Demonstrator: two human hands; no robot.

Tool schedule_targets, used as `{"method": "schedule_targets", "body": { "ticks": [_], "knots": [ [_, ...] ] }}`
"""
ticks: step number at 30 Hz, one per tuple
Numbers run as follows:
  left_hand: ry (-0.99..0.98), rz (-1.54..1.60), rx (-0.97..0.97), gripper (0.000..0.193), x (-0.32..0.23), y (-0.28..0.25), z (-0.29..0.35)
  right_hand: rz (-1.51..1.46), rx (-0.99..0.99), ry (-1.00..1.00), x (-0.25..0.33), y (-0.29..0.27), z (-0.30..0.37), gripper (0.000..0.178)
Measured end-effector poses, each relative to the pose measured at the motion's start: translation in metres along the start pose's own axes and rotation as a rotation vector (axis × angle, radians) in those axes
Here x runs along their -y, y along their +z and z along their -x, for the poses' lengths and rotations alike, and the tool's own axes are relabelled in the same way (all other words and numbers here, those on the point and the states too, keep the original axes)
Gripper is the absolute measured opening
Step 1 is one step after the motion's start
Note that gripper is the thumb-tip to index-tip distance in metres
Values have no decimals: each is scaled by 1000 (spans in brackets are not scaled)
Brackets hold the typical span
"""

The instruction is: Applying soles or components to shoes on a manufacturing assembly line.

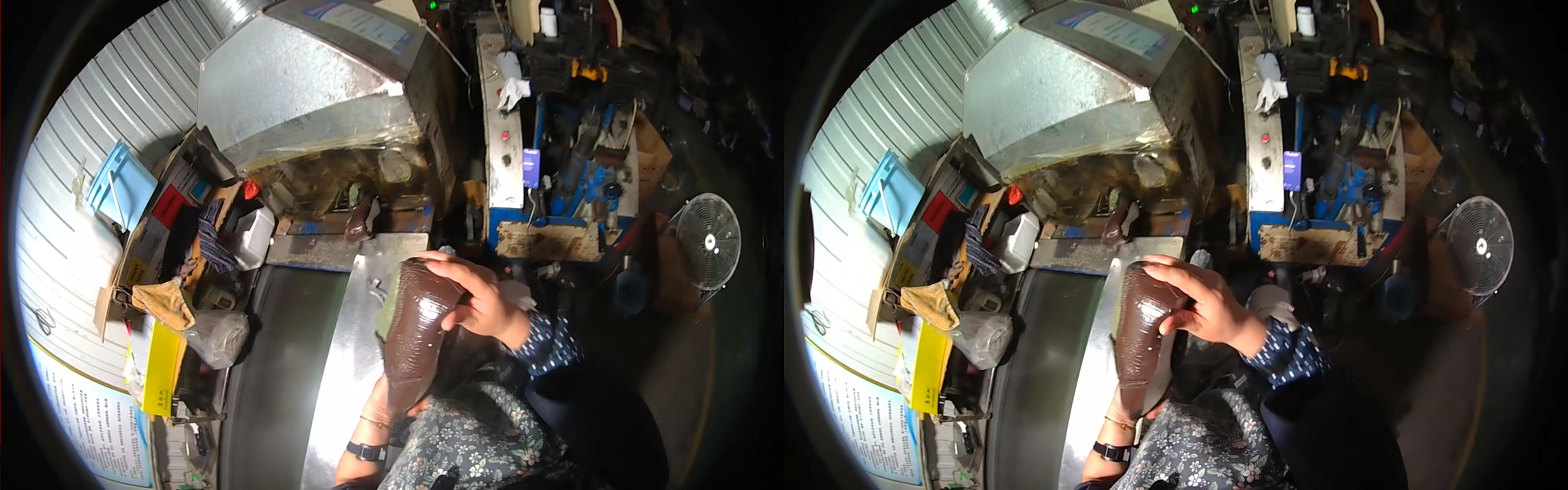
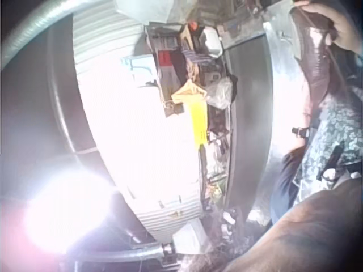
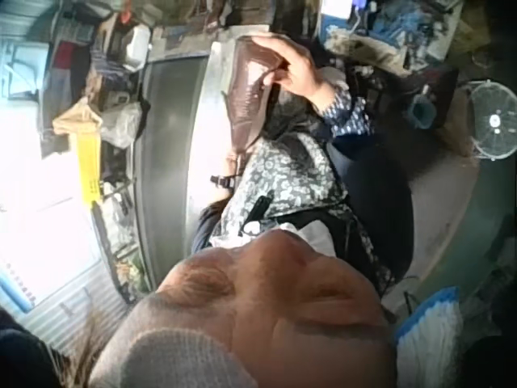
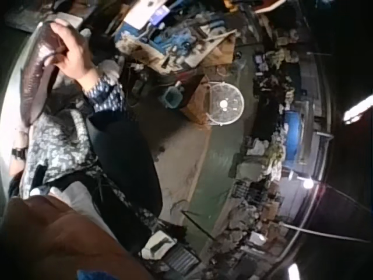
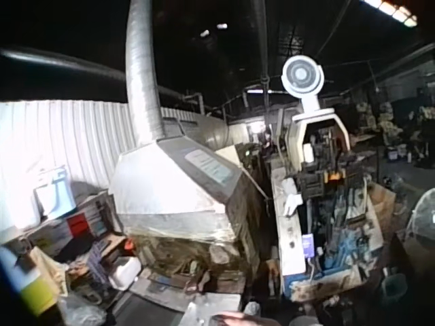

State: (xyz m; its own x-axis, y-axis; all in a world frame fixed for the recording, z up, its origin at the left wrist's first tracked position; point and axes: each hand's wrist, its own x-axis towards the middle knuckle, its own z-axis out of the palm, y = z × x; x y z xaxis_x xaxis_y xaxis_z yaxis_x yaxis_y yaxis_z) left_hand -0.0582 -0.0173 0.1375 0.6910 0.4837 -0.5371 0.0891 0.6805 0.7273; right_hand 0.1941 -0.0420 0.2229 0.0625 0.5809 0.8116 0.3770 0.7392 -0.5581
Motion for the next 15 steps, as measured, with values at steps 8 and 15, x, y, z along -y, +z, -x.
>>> {"method": "schedule_targets", "body": {
  "ticks": [8, 15],
  "knots": [
    [556, -288, 100, 57, -34, 41, -73, 636, 262, -23, 11, 17, 85, 54],
    [320, 43, -47, 46, -34, 57, -77, 505, 538, 368, 15, 11, 52, 53]
  ]
}}
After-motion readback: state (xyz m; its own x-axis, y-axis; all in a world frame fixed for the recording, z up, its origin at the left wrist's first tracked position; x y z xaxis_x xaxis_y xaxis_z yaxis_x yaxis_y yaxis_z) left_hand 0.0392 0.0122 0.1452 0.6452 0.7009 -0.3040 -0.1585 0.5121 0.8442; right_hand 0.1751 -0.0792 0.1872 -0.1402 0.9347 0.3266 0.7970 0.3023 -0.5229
